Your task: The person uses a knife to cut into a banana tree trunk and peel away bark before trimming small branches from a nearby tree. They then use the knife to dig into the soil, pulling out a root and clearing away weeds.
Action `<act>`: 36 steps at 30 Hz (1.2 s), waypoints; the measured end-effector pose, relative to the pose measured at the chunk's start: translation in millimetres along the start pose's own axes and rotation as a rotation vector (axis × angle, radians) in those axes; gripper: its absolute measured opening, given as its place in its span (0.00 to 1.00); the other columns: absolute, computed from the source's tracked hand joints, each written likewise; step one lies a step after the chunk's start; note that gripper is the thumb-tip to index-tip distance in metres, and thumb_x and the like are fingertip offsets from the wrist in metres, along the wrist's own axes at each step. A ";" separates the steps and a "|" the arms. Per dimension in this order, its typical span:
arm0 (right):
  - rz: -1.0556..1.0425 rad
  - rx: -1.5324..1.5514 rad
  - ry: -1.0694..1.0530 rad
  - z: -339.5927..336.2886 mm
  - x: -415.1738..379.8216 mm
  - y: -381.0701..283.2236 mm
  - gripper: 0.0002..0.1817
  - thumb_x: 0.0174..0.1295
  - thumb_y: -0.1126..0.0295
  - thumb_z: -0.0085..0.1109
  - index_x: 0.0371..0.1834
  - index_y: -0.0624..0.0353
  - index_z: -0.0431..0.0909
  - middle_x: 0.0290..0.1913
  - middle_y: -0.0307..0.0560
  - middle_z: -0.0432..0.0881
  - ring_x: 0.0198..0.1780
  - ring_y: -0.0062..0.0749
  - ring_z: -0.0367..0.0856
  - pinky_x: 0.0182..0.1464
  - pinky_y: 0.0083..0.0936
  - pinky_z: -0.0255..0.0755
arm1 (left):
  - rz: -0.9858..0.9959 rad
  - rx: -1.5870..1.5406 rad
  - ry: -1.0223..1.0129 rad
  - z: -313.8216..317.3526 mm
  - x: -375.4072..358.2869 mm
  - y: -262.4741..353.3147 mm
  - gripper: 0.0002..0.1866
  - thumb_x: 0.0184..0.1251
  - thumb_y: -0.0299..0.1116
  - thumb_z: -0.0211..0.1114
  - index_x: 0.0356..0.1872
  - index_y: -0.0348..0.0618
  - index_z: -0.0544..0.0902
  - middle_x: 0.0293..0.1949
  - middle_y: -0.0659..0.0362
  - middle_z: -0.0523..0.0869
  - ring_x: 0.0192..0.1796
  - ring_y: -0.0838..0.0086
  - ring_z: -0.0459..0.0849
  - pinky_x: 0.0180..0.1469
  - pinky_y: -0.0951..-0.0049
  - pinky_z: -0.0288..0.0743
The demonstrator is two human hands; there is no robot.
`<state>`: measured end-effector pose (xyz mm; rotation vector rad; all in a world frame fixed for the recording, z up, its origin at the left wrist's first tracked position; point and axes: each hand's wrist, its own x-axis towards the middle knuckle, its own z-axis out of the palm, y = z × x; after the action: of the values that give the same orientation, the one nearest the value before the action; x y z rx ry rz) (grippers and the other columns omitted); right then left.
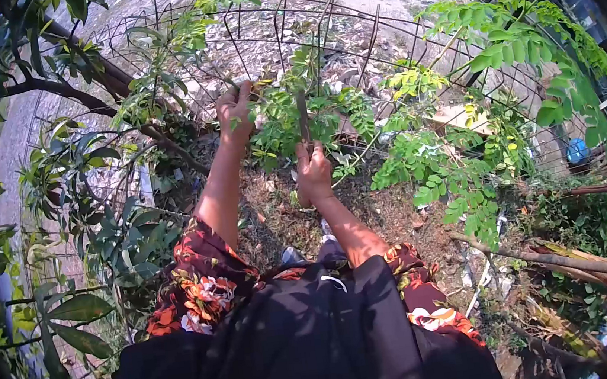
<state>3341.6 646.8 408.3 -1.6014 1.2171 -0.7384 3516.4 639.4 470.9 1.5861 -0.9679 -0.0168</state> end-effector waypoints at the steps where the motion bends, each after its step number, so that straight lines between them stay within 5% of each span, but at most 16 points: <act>1: 0.177 -0.045 -0.171 4.5 11.0 23.4 0.22 0.59 0.54 0.45 0.41 0.66 0.66 0.23 0.56 0.76 0.25 0.45 0.76 0.29 0.35 0.68 | -0.407 -0.154 -0.024 -6.4 1.2 5.0 0.11 0.60 0.37 0.57 0.28 0.38 0.79 0.20 0.62 0.77 0.22 0.81 0.66 0.23 0.75 0.62; 3: 0.359 -0.110 -0.295 5.6 12.5 28.9 0.27 0.57 0.51 0.44 0.44 0.68 0.66 0.29 0.62 0.76 0.32 0.48 0.78 0.35 0.36 0.69 | -0.405 -0.415 0.031 -12.1 -5.0 -20.1 0.14 0.61 0.39 0.57 0.24 0.37 0.77 0.18 0.65 0.73 0.20 0.83 0.63 0.21 0.78 0.56; 4: 0.092 -0.305 -0.224 0.1 13.9 21.7 0.29 0.57 0.49 0.43 0.46 0.68 0.65 0.31 0.62 0.76 0.32 0.46 0.78 0.36 0.35 0.70 | -0.437 -0.463 0.015 -19.7 -6.3 -19.4 0.15 0.61 0.40 0.56 0.22 0.37 0.76 0.17 0.66 0.71 0.19 0.84 0.61 0.20 0.79 0.54; 10: -0.245 0.585 -0.027 -30.7 19.4 -99.8 0.14 0.63 0.57 0.43 0.34 0.58 0.59 0.22 0.37 0.67 0.19 0.15 0.66 0.15 0.12 0.62 | -0.570 -0.512 0.179 -38.5 -20.9 -23.0 0.13 0.62 0.36 0.55 0.22 0.40 0.77 0.15 0.67 0.72 0.16 0.86 0.62 0.17 0.81 0.53; 13: -0.560 0.713 0.202 13.5 7.6 -37.4 0.11 0.64 0.62 0.40 0.39 0.59 0.58 0.22 0.42 0.70 0.16 0.21 0.68 0.16 0.16 0.63 | -0.586 -0.646 0.232 -43.6 -21.5 -28.6 0.10 0.61 0.35 0.56 0.28 0.39 0.77 0.22 0.62 0.77 0.21 0.81 0.71 0.23 0.80 0.64; 15: 0.107 -0.613 -0.429 36.4 -3.5 69.1 0.20 0.60 0.58 0.46 0.47 0.62 0.60 0.34 0.64 0.76 0.37 0.51 0.77 0.35 0.36 0.71 | -0.791 -0.366 0.130 -48.8 -28.3 -24.3 0.08 0.59 0.34 0.56 0.32 0.39 0.76 0.29 0.58 0.80 0.27 0.77 0.78 0.31 0.78 0.73; 16: 0.565 -0.629 -0.921 53.2 -6.9 148.3 0.25 0.58 0.56 0.47 0.52 0.63 0.62 0.35 0.62 0.77 0.41 0.51 0.77 0.41 0.36 0.71 | -0.797 -0.370 0.127 -48.2 -39.7 -27.2 0.08 0.59 0.34 0.56 0.32 0.39 0.76 0.29 0.58 0.80 0.27 0.77 0.78 0.31 0.78 0.73; 17: 0.421 -0.633 -0.961 48.1 -29.3 180.6 0.24 0.58 0.56 0.47 0.52 0.63 0.67 0.37 0.61 0.77 0.44 0.52 0.75 0.42 0.37 0.70 | -0.806 -0.430 0.164 -47.7 -44.8 -36.7 0.08 0.60 0.34 0.56 0.32 0.39 0.76 0.28 0.59 0.79 0.27 0.77 0.77 0.30 0.78 0.73; 18: 0.242 -0.678 -0.571 58.7 -53.9 182.4 0.22 0.57 0.56 0.49 0.44 0.66 0.71 0.37 0.59 0.77 0.42 0.51 0.76 0.41 0.36 0.70 | -0.815 -0.497 0.209 -43.2 -47.8 -55.0 0.09 0.60 0.35 0.56 0.31 0.39 0.76 0.27 0.59 0.79 0.26 0.77 0.77 0.29 0.78 0.72; 19: 0.288 -0.579 -0.532 54.7 -50.3 191.7 0.23 0.56 0.56 0.50 0.43 0.67 0.70 0.36 0.60 0.77 0.40 0.50 0.76 0.40 0.36 0.70 | -0.560 -0.256 0.114 -48.4 -59.5 -85.9 0.10 0.61 0.35 0.55 0.32 0.38 0.76 0.26 0.59 0.78 0.24 0.78 0.75 0.27 0.78 0.71; 22: 0.209 -0.160 -0.368 48.8 -25.8 207.4 0.22 0.53 0.54 0.54 0.37 0.66 0.68 0.31 0.58 0.77 0.33 0.47 0.77 0.36 0.37 0.70 | -0.625 -0.238 0.153 -49.3 -67.9 -78.5 0.13 0.62 0.37 0.53 0.30 0.37 0.79 0.24 0.60 0.79 0.25 0.81 0.72 0.28 0.77 0.66; 24: 0.489 -0.030 -0.399 4.7 -3.2 105.5 0.21 0.54 0.56 0.54 0.34 0.66 0.66 0.23 0.50 0.74 0.24 0.34 0.74 0.25 0.29 0.67 | -0.553 -0.145 0.050 -44.7 -60.6 -63.1 0.13 0.63 0.37 0.52 0.31 0.37 0.79 0.25 0.60 0.79 0.28 0.81 0.73 0.31 0.77 0.66; 31: 0.776 0.494 0.179 -27.5 -39.9 107.0 0.13 0.55 0.65 0.54 0.33 0.61 0.64 0.15 0.43 0.68 0.10 0.25 0.67 0.07 0.25 0.59 | -0.220 -0.058 -0.075 -16.5 -23.7 24.1 0.14 0.65 0.37 0.48 0.36 0.38 0.79 0.34 0.56 0.80 0.37 0.75 0.75 0.40 0.74 0.67; 32: 0.745 0.435 0.258 -28.2 -38.4 131.6 0.14 0.55 0.64 0.54 0.34 0.62 0.64 0.15 0.43 0.69 0.10 0.26 0.67 0.07 0.26 0.60 | -0.443 -0.308 -0.091 -5.5 -17.0 8.5 0.13 0.66 0.36 0.47 0.39 0.39 0.77 0.32 0.57 0.79 0.36 0.75 0.75 0.40 0.73 0.66; 34: 0.826 0.509 0.355 -51.9 -37.1 110.8 0.14 0.55 0.65 0.55 0.33 0.63 0.64 0.15 0.44 0.68 0.10 0.28 0.68 0.08 0.27 0.61 | -0.044 0.148 -0.022 17.2 -20.5 -26.5 0.12 0.66 0.35 0.48 0.40 0.39 0.76 0.30 0.60 0.77 0.34 0.77 0.73 0.37 0.75 0.67; 36: 0.744 0.498 0.543 -56.4 -20.0 139.6 0.15 0.54 0.65 0.56 0.32 0.64 0.63 0.15 0.44 0.68 0.10 0.30 0.67 0.07 0.27 0.61 | -0.484 -0.465 -0.097 19.0 -11.5 26.8 0.10 0.65 0.33 0.50 0.39 0.39 0.76 0.29 0.61 0.77 0.32 0.80 0.73 0.32 0.79 0.67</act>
<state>3235.0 641.2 300.2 -0.4707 1.6983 -0.9012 3484.1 632.3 482.0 1.3529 -0.5756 -0.6165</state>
